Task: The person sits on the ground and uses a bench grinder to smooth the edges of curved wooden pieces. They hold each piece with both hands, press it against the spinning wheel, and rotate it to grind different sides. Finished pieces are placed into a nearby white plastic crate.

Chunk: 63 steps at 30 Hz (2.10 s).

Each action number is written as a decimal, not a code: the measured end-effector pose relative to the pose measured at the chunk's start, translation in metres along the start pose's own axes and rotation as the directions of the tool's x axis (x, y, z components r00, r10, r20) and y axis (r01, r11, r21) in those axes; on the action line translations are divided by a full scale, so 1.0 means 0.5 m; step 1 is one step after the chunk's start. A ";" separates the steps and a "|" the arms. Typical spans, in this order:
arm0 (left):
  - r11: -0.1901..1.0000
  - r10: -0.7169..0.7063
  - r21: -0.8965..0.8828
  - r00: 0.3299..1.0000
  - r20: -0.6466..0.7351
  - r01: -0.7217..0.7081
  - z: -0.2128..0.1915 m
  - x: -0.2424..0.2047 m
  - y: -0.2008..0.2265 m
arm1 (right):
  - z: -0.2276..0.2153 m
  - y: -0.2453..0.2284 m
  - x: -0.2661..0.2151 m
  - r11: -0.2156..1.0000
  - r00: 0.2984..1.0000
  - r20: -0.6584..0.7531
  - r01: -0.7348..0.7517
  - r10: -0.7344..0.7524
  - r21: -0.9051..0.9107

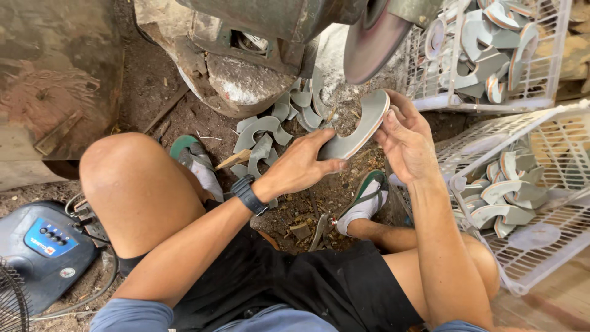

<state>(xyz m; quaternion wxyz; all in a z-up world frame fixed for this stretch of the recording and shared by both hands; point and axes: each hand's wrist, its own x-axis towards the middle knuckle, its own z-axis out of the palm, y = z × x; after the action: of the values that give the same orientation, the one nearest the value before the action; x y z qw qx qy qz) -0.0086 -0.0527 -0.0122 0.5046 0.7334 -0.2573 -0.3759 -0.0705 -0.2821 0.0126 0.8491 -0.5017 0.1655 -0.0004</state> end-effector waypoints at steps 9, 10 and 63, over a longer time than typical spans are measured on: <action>0.963 0.160 -0.181 0.966 -0.201 -0.197 0.009 0.068 -0.008 | 0.047 -0.021 0.053 0.973 0.981 0.057 0.194 -0.188 -0.125; 0.961 0.149 -0.200 0.967 -0.208 -0.192 0.009 0.073 -0.008 | 0.048 -0.023 0.059 0.976 0.983 0.047 0.183 -0.179 -0.117; 0.921 0.164 -0.317 0.963 -0.212 -0.227 0.031 -0.037 -0.004 | 0.091 0.016 -0.013 0.958 0.983 0.066 0.184 -0.173 -0.218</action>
<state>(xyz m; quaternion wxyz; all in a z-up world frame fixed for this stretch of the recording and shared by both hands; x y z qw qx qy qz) -0.0317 -0.0464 -0.0121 0.6795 0.6374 -0.2141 -0.2936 -0.0650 -0.2383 0.0276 0.7874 -0.6067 0.0988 -0.0467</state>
